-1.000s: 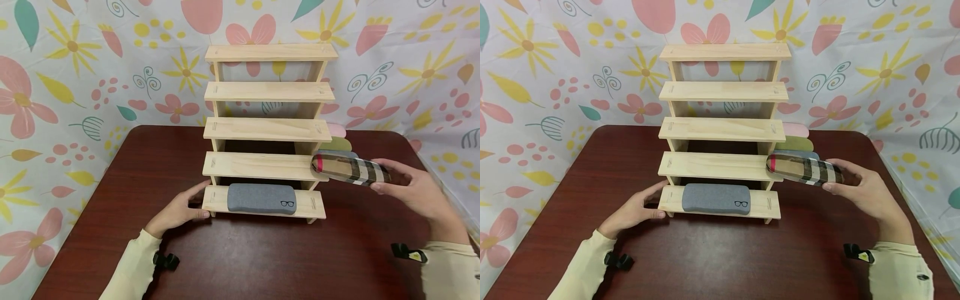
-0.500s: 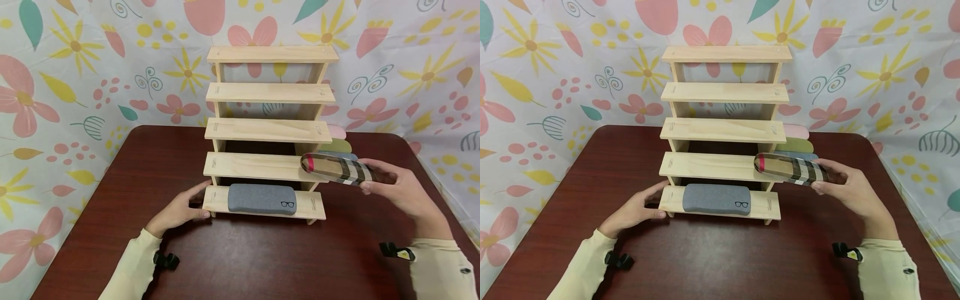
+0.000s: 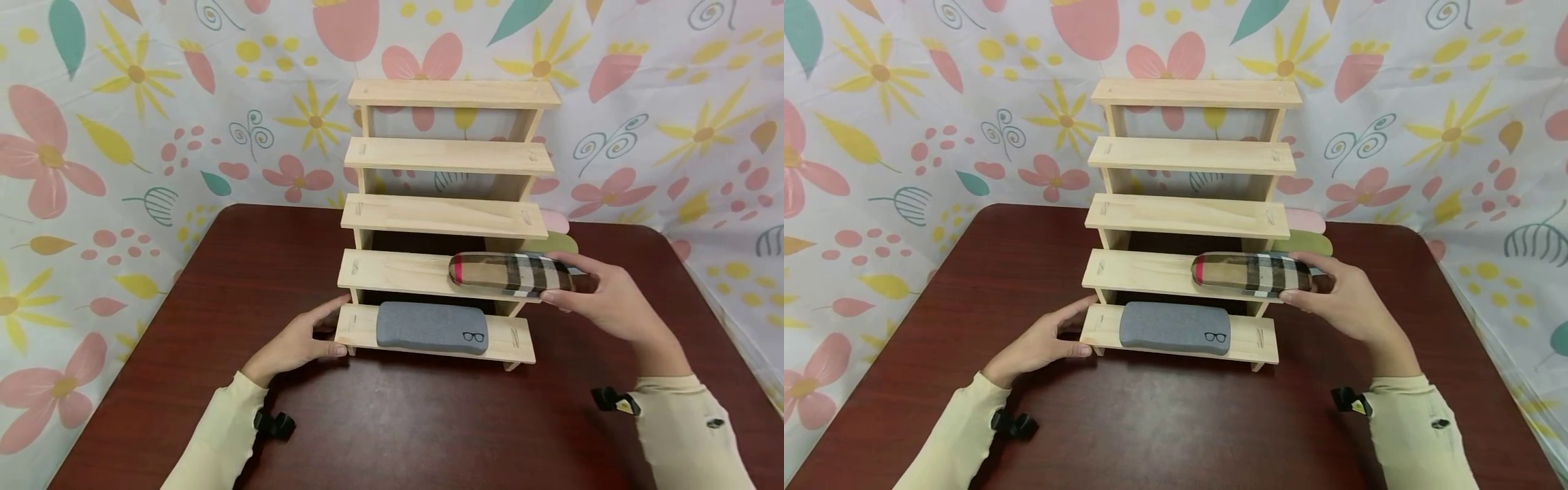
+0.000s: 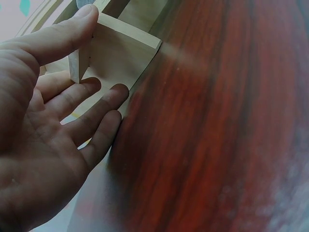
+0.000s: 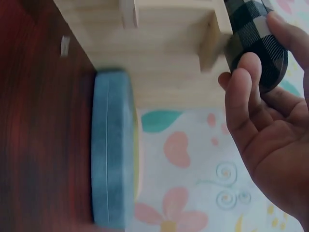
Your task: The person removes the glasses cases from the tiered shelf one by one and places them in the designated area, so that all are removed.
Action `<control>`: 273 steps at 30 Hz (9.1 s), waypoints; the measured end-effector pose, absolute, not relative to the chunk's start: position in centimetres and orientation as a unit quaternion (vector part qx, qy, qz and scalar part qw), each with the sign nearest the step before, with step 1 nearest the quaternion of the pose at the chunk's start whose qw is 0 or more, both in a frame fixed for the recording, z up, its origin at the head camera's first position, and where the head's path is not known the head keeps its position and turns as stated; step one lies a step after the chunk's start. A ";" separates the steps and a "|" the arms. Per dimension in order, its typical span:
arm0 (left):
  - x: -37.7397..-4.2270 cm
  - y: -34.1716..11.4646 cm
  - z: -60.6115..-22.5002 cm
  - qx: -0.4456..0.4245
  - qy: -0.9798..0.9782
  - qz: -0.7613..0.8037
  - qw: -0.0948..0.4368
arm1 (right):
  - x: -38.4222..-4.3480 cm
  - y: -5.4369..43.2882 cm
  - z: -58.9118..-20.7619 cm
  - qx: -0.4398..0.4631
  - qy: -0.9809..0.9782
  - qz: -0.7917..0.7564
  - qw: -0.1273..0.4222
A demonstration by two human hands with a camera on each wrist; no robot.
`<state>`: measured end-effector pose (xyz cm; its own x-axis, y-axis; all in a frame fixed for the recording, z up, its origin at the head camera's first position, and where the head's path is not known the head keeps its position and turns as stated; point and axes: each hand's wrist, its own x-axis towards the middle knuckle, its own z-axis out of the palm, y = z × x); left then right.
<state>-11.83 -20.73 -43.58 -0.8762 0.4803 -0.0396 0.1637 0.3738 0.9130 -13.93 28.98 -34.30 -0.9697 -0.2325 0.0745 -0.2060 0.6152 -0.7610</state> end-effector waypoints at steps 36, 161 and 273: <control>-11.8 -20.7 -43.4 0.193 0.815 0.524 0.152 | -16.0 20.4 -33.0 -0.181 0.946 -0.268 0.012; -11.7 -20.5 -43.8 0.212 0.811 0.532 0.122 | -16.0 39.6 -37.6 0.035 0.909 -0.414 0.025; -11.9 -20.5 -44.1 0.215 0.809 0.533 0.124 | -21.6 20.0 -26.8 -0.149 0.941 -0.300 0.038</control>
